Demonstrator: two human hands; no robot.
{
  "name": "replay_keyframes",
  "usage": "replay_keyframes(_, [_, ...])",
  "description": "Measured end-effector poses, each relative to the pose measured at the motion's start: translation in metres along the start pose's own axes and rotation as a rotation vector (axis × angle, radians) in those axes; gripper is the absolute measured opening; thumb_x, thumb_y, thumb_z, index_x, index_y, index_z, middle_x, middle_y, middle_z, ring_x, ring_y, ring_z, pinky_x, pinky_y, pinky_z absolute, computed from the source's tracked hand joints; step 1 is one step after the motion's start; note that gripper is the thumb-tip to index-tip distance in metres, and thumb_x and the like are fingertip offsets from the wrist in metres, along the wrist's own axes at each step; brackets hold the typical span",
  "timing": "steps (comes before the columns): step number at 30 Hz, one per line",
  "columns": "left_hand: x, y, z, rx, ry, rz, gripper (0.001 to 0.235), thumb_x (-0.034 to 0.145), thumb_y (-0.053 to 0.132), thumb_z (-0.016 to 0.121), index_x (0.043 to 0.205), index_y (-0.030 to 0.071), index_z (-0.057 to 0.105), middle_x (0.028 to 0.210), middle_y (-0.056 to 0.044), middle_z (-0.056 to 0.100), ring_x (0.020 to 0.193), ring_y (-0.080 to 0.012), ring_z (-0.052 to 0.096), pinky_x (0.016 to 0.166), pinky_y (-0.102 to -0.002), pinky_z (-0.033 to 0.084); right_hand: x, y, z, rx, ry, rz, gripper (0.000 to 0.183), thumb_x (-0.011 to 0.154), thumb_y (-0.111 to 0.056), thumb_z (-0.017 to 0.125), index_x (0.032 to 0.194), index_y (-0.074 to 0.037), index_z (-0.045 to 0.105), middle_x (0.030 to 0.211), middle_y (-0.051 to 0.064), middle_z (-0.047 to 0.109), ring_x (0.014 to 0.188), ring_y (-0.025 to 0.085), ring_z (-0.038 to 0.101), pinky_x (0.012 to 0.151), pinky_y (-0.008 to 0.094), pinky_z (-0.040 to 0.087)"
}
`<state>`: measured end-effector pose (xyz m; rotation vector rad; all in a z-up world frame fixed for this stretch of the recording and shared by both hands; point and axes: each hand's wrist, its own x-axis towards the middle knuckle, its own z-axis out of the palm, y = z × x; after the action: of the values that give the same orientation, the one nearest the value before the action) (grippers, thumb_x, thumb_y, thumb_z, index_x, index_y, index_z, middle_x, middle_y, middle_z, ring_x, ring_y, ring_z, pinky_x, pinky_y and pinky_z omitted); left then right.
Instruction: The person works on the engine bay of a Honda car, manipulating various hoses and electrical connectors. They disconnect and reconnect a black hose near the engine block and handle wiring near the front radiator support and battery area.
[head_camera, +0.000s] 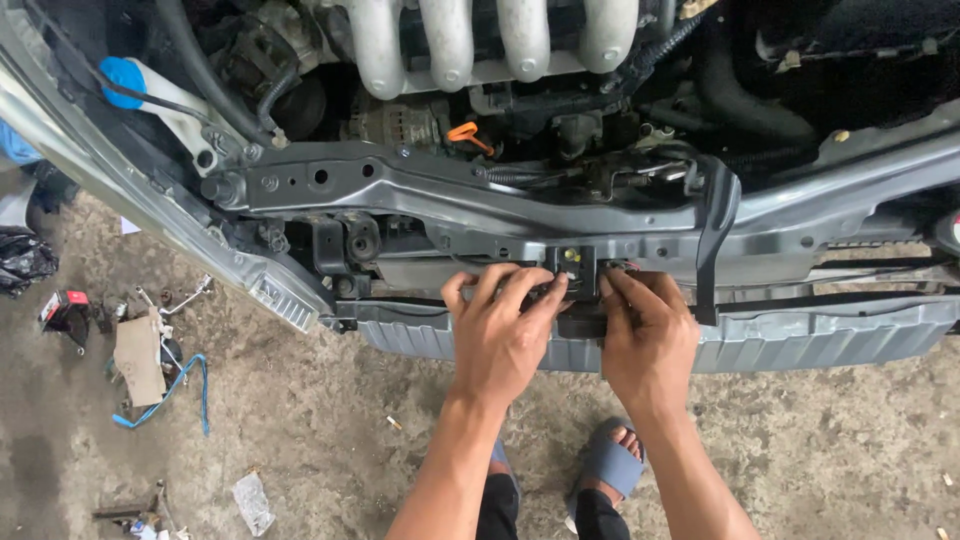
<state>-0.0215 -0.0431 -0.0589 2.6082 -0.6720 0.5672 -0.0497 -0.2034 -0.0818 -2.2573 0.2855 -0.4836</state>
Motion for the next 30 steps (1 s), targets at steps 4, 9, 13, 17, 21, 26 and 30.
replay_keyframes(4, [-0.001, 0.001, 0.002, 0.026, 0.028, 0.053, 0.010, 0.095, 0.023, 0.074, 0.104, 0.024, 0.077, 0.097, 0.005, 0.068, 0.102, -0.0170, 0.062, 0.093, -0.049, 0.034, -0.003, 0.006, 0.004, -0.023, -0.004, -0.045, 0.010, 0.098, -0.011, 0.075, 0.106, -0.008, 0.080, 0.088, 0.013, 0.068, 0.085, 0.038, 0.069, 0.076, 0.043, 0.055])
replay_keyframes(9, [0.003, 0.002, -0.004, 0.025, 0.064, 0.071, 0.012, 0.094, 0.023, 0.074, 0.106, 0.023, 0.076, 0.098, 0.005, 0.068, 0.100, -0.0174, 0.063, 0.093, -0.048, 0.034, -0.001, -0.003, -0.003, 0.015, -0.001, -0.069, 0.012, 0.098, -0.012, 0.073, 0.106, -0.006, 0.080, 0.090, 0.014, 0.069, 0.084, 0.039, 0.070, 0.076, 0.044, 0.055])
replay_keyframes(13, [-0.002, 0.002, -0.003, 0.026, 0.103, 0.078, 0.012, 0.095, 0.019, 0.073, 0.107, 0.022, 0.075, 0.099, 0.006, 0.068, 0.097, -0.0171, 0.063, 0.093, -0.047, 0.035, -0.011, 0.004, -0.005, 0.052, 0.056, -0.088, 0.019, 0.100, -0.009, 0.071, 0.117, -0.008, 0.079, 0.098, 0.014, 0.069, 0.086, 0.038, 0.069, 0.078, 0.043, 0.056])
replay_keyframes(17, [-0.001, 0.005, 0.003, 0.017, 0.116, 0.070, 0.007, 0.098, 0.018, 0.073, 0.103, 0.019, 0.077, 0.097, 0.004, 0.070, 0.096, -0.0157, 0.065, 0.094, -0.045, 0.036, -0.015, 0.004, -0.004, 0.042, 0.040, -0.102, 0.018, 0.100, -0.010, 0.073, 0.116, -0.011, 0.080, 0.103, 0.010, 0.070, 0.084, 0.032, 0.072, 0.076, 0.041, 0.058])
replay_keyframes(21, [0.010, -0.001, -0.002, -0.066, 0.057, 0.084, 0.005, 0.090, 0.015, 0.079, 0.095, 0.016, 0.078, 0.091, 0.004, 0.071, 0.094, -0.0170, 0.064, 0.094, -0.047, 0.037, -0.008, -0.003, -0.009, 0.086, 0.005, -0.129, 0.019, 0.101, -0.009, 0.071, 0.118, -0.010, 0.079, 0.100, 0.012, 0.067, 0.081, 0.036, 0.070, 0.071, 0.043, 0.056])
replay_keyframes(26, [0.015, -0.009, -0.001, -0.083, 0.008, 0.167, 0.003, 0.094, 0.014, 0.074, 0.094, 0.012, 0.076, 0.088, 0.002, 0.068, 0.094, -0.0179, 0.063, 0.094, -0.045, 0.038, -0.005, -0.017, -0.017, 0.021, 0.015, -0.210, 0.019, 0.096, -0.007, 0.076, 0.114, -0.012, 0.081, 0.105, 0.010, 0.067, 0.070, 0.028, 0.068, 0.062, 0.036, 0.056])
replay_keyframes(30, [0.017, -0.015, -0.001, -0.094, -0.044, 0.249, 0.002, 0.092, 0.009, 0.071, 0.094, 0.009, 0.074, 0.087, -0.001, 0.063, 0.095, -0.0206, 0.061, 0.094, -0.045, 0.040, 0.000, -0.020, -0.008, -0.192, 0.011, -0.357, 0.013, 0.093, -0.017, 0.076, 0.104, -0.017, 0.081, 0.101, 0.002, 0.066, 0.063, 0.019, 0.064, 0.057, 0.033, 0.054])
